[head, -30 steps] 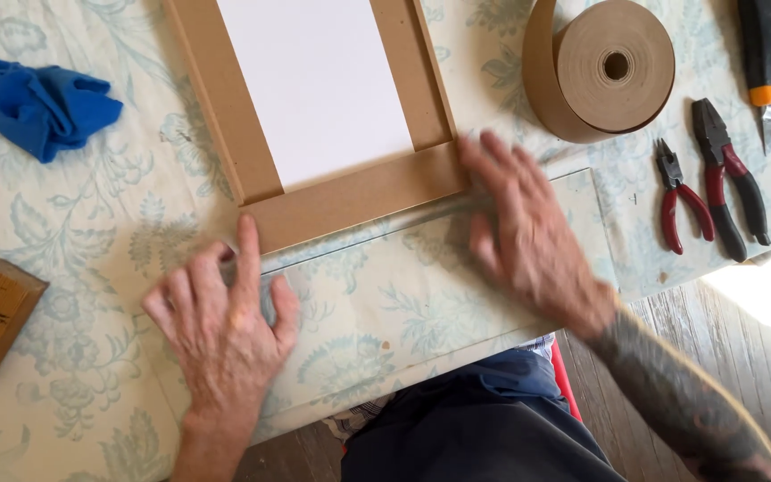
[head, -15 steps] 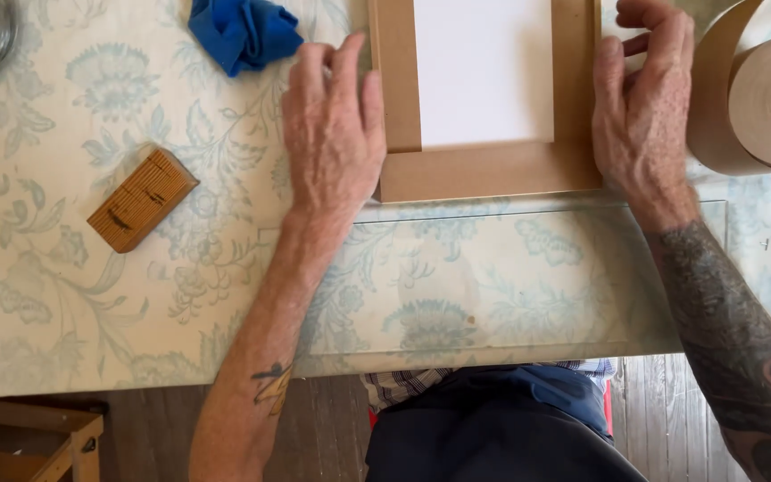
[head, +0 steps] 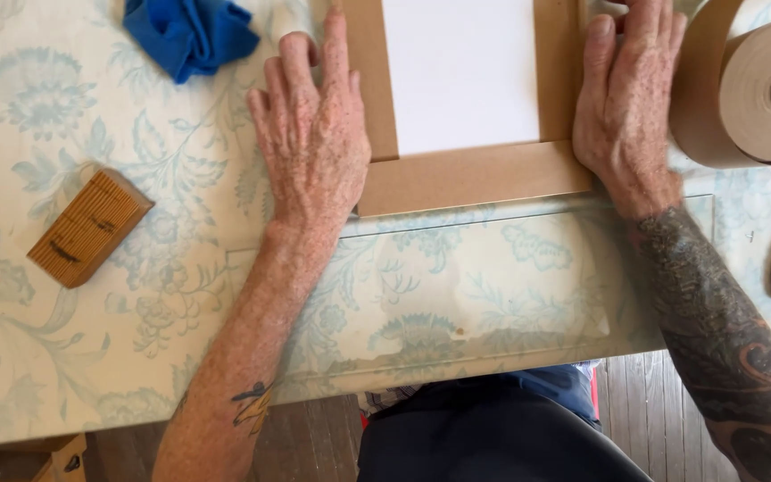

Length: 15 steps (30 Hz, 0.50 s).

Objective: Assembling a picture frame by cutting and applying tape to cardboard and glass components.

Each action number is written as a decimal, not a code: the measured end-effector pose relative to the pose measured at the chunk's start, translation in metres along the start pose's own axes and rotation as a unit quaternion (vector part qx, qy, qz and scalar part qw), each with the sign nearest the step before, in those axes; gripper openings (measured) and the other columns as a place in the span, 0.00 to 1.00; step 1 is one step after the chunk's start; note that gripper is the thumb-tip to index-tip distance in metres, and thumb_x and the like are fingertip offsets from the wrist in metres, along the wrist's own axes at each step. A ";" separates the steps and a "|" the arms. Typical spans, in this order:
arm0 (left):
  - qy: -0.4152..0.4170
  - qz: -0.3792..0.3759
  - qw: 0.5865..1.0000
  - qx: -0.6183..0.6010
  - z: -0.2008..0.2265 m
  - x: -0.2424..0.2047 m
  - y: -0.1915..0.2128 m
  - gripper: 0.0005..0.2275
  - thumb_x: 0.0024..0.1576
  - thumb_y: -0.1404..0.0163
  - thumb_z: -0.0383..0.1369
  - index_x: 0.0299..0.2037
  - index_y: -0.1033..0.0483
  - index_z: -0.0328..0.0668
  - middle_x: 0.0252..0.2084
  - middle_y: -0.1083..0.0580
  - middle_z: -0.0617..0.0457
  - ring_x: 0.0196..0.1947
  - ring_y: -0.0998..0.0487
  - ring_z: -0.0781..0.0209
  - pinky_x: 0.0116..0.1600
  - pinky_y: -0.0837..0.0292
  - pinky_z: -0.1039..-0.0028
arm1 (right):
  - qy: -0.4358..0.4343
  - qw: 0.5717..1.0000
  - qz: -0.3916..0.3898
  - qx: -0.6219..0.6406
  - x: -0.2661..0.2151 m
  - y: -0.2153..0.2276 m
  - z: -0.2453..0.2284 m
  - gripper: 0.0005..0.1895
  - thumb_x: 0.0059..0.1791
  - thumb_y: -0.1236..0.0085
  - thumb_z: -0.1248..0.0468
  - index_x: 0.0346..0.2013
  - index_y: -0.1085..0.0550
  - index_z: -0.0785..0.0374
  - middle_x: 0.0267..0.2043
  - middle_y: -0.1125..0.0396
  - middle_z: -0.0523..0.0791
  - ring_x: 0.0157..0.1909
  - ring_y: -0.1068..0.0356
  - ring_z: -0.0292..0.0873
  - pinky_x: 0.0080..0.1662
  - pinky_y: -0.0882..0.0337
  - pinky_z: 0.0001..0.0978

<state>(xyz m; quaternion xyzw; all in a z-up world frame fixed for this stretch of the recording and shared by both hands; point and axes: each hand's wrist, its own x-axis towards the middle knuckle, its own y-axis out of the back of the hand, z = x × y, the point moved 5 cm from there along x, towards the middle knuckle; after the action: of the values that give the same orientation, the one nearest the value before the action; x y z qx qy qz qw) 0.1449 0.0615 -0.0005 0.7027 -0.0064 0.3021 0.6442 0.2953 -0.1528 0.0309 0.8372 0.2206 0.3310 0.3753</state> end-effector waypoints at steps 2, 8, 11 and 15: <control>-0.003 -0.014 1.000 -0.020 -0.004 -0.001 -0.012 0.28 0.65 0.37 0.36 0.71 0.40 0.50 0.52 0.32 0.51 0.45 0.28 0.57 0.43 0.30 0.64 | 0.009 1.000 0.015 -0.011 -0.001 -0.004 0.010 0.12 0.65 0.68 0.67 0.58 0.38 0.72 0.51 0.41 0.57 0.52 0.43 0.60 0.62 0.52 0.60; 0.011 0.051 0.987 -0.153 -0.003 0.003 0.032 0.17 0.69 0.53 0.32 0.67 0.34 0.38 0.50 0.32 0.44 0.44 0.27 0.50 0.48 0.27 0.60 | -0.034 0.995 0.046 0.076 -0.003 0.020 0.026 0.16 0.65 0.73 0.59 0.59 0.39 0.65 0.53 0.32 0.56 0.47 0.37 0.51 0.45 0.34 0.43; 0.041 0.049 0.977 -0.202 -0.001 -0.013 0.025 0.17 0.74 0.67 0.38 0.66 0.35 0.37 0.52 0.35 0.42 0.44 0.28 0.50 0.45 0.27 0.63 | -0.041 0.994 0.051 0.086 -0.013 0.017 0.018 0.17 0.64 0.73 0.57 0.59 0.40 0.64 0.52 0.33 0.56 0.47 0.35 0.48 0.45 0.33 0.41; 0.049 -0.014 0.989 -0.136 0.012 -0.020 0.024 0.18 0.69 0.52 0.36 0.66 0.36 0.38 0.53 0.35 0.43 0.48 0.28 0.42 0.44 0.32 0.53 | -0.014 1.000 0.021 -0.007 -0.028 -0.003 0.022 0.24 0.66 0.72 0.54 0.71 0.45 0.66 0.60 0.34 0.57 0.62 0.33 0.55 0.68 0.43 0.63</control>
<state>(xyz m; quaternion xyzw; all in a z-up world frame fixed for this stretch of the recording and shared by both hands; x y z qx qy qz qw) 0.1240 0.0385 0.0121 0.5930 -0.0063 0.3231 0.7375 0.2920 -0.1790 0.0071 0.8435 0.1952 0.3284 0.3776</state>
